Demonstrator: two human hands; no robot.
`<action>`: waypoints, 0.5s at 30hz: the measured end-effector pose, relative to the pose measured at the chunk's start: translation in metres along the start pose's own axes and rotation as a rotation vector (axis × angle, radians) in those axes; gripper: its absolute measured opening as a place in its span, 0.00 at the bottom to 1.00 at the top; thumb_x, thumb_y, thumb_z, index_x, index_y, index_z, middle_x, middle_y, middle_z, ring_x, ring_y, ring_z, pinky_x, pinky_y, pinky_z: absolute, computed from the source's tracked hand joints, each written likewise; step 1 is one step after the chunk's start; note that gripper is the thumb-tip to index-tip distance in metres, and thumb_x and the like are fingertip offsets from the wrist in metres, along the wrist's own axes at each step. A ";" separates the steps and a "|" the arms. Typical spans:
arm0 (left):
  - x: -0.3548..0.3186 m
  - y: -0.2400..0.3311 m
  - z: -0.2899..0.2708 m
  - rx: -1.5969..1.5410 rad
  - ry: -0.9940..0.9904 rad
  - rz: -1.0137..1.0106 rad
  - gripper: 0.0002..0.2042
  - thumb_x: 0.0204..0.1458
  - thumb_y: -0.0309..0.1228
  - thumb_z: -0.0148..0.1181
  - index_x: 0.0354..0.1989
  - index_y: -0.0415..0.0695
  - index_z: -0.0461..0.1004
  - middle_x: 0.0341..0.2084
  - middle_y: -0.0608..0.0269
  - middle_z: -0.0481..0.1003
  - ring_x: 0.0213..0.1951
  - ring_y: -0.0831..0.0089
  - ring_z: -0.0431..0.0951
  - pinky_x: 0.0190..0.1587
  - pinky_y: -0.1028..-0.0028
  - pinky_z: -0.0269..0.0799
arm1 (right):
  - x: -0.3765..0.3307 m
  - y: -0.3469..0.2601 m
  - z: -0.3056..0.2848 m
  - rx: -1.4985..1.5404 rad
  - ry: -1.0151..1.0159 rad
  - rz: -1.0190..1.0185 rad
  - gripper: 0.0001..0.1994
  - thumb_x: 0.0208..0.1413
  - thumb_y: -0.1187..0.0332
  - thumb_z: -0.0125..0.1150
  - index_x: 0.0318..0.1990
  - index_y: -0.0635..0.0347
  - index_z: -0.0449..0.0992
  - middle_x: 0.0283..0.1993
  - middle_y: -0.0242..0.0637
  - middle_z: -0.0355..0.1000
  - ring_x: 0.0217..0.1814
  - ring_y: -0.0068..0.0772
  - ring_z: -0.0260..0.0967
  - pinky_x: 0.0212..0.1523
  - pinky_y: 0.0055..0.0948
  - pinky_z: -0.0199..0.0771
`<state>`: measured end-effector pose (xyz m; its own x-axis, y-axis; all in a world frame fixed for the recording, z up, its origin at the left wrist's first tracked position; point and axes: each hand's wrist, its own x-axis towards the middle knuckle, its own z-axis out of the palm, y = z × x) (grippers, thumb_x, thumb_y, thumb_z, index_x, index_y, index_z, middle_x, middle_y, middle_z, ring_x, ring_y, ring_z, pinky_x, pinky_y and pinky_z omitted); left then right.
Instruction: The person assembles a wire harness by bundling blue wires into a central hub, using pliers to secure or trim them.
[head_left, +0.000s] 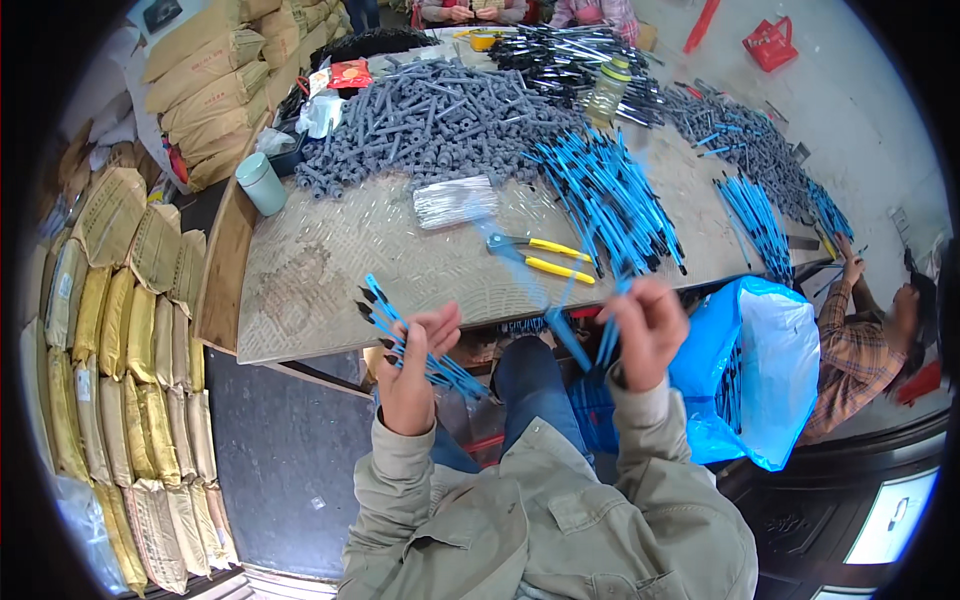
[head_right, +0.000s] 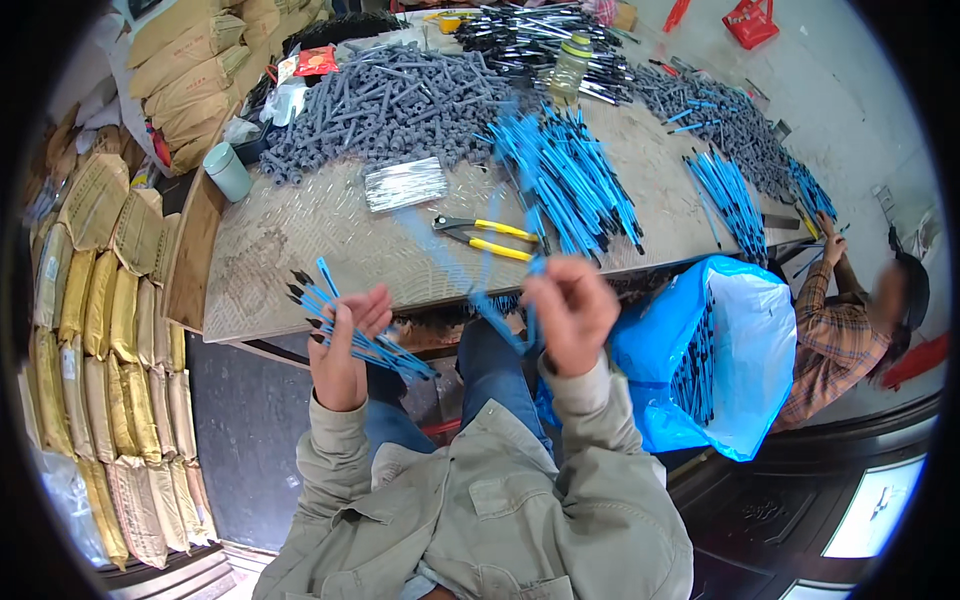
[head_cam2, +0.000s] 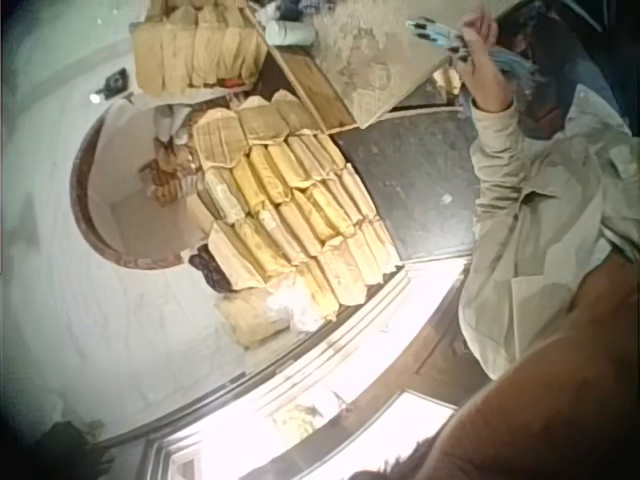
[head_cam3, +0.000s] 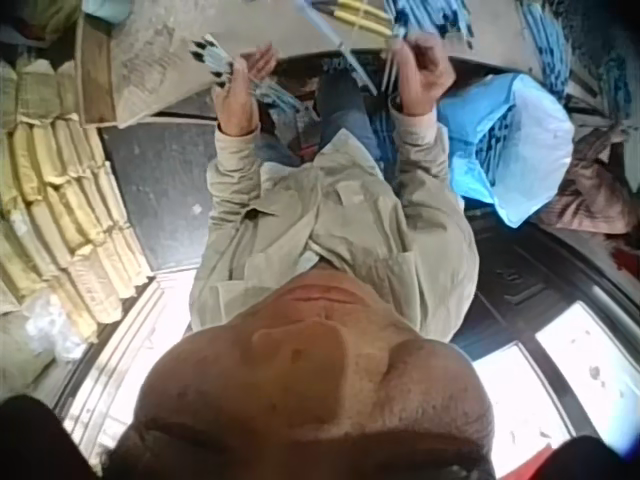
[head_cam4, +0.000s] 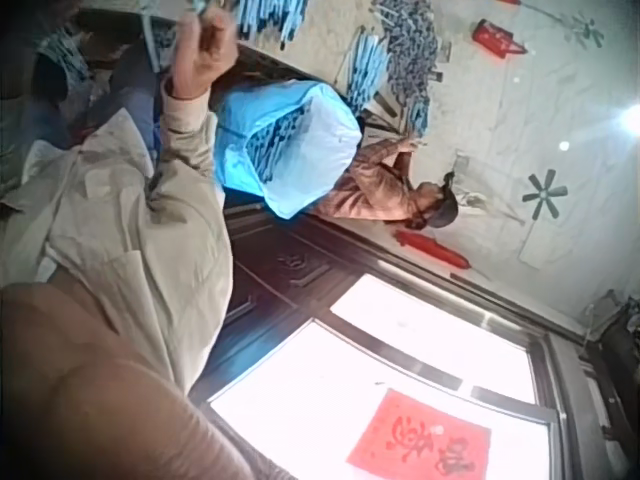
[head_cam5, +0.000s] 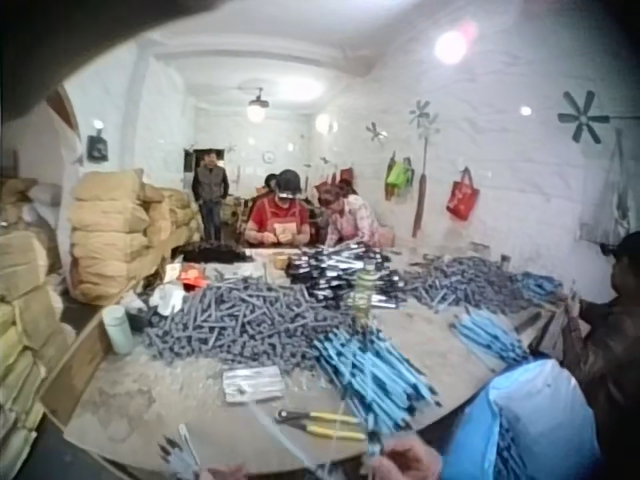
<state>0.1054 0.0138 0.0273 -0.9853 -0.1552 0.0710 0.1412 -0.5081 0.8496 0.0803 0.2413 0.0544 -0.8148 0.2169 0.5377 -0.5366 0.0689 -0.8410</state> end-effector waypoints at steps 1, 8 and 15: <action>0.001 0.004 0.003 -0.025 0.019 0.024 0.11 0.59 0.30 0.42 0.45 0.36 0.65 0.45 0.44 0.70 0.46 0.61 0.73 0.48 0.64 0.69 | -0.016 0.000 0.006 0.011 -0.066 0.045 0.06 0.46 0.80 0.62 0.32 0.66 0.72 0.27 0.31 0.70 0.26 0.18 0.66 0.26 0.19 0.67; -0.012 -0.009 0.017 0.003 0.028 0.109 0.10 0.59 0.30 0.44 0.43 0.37 0.64 0.35 0.52 0.74 0.31 0.69 0.74 0.35 0.70 0.71 | -0.048 0.006 0.034 -0.112 -0.529 -0.015 0.07 0.45 0.75 0.63 0.33 0.62 0.73 0.26 0.38 0.69 0.25 0.29 0.69 0.25 0.23 0.67; -0.023 0.005 -0.001 -0.268 -0.058 0.093 0.10 0.58 0.31 0.45 0.44 0.40 0.64 0.29 0.56 0.74 0.24 0.73 0.70 0.28 0.75 0.67 | 0.101 0.062 0.006 -0.828 -0.121 -0.228 0.05 0.48 0.65 0.59 0.30 0.55 0.75 0.31 0.38 0.71 0.32 0.41 0.71 0.29 0.34 0.70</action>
<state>0.1284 0.0139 0.0295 -0.9696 -0.1674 0.1785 0.2444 -0.7010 0.6700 -0.0364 0.2616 0.0566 -0.7495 0.0096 0.6620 -0.3955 0.7954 -0.4593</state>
